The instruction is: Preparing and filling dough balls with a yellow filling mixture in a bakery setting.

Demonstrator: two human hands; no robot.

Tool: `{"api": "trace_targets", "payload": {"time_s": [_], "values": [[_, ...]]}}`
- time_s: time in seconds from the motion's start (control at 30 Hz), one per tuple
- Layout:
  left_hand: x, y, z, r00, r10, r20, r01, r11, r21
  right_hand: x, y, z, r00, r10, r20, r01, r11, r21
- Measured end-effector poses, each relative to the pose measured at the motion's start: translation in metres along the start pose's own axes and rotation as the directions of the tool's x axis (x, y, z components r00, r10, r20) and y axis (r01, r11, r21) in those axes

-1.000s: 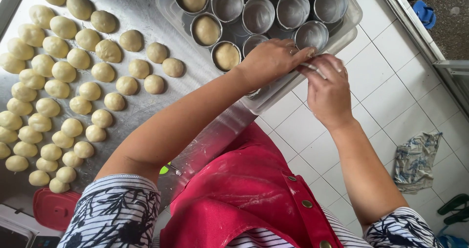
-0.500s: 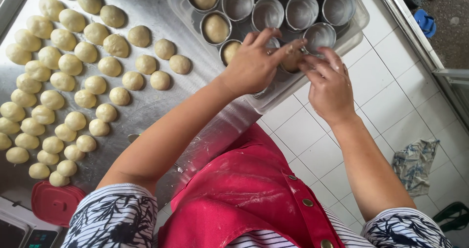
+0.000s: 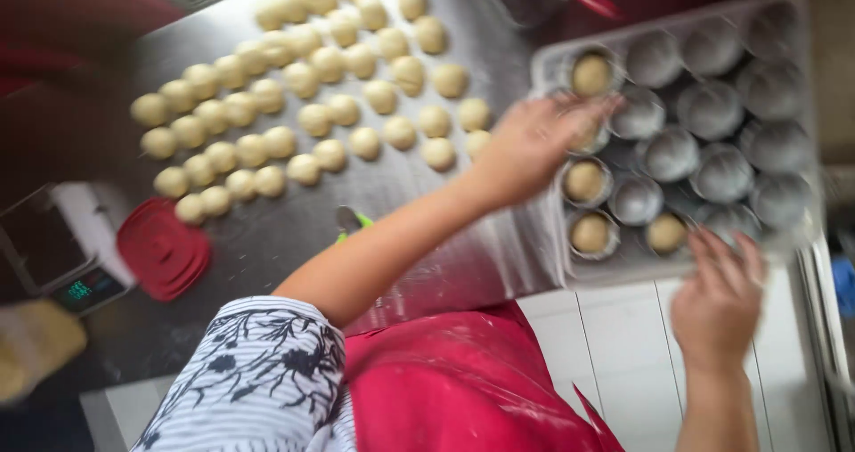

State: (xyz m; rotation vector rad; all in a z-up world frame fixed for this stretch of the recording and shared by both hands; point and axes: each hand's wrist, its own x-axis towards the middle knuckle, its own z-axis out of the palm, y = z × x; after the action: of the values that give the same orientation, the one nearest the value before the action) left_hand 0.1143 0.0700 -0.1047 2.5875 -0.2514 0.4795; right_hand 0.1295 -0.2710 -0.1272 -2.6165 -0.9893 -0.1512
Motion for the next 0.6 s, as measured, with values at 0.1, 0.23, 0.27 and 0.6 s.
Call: {"api": "trace_targets", "payload": {"time_s": [0.1, 0.23, 0.27, 0.6], "values": [[-0.031, -0.125, -0.064, 0.966, -0.152, -0.210, 0.171, 0.983, 0.073, -0.014, 0.007, -0.003, 0.992, -0.008, -0.127, 0.003, 0.999, -0.040], [-0.093, -0.303, -0.131, 0.801, -0.419, -0.429, 0.568, 0.758, 0.320, -0.008, -0.001, -0.012, 0.983, -0.045, -0.181, 0.033, 0.997, -0.068], [-0.114, -0.342, -0.146, 0.791, -0.420, -0.445, 0.578, 0.750, 0.321, -0.012, 0.006, -0.005, 0.981, -0.063, -0.185, 0.051, 0.996, -0.067], [-0.153, -0.443, -0.160, 0.527, -0.807, -0.267, 0.838, 0.546, 0.000, -0.040, -0.036, -0.014, 0.999, -0.023, -0.039, 0.011, 0.963, -0.268]]}}
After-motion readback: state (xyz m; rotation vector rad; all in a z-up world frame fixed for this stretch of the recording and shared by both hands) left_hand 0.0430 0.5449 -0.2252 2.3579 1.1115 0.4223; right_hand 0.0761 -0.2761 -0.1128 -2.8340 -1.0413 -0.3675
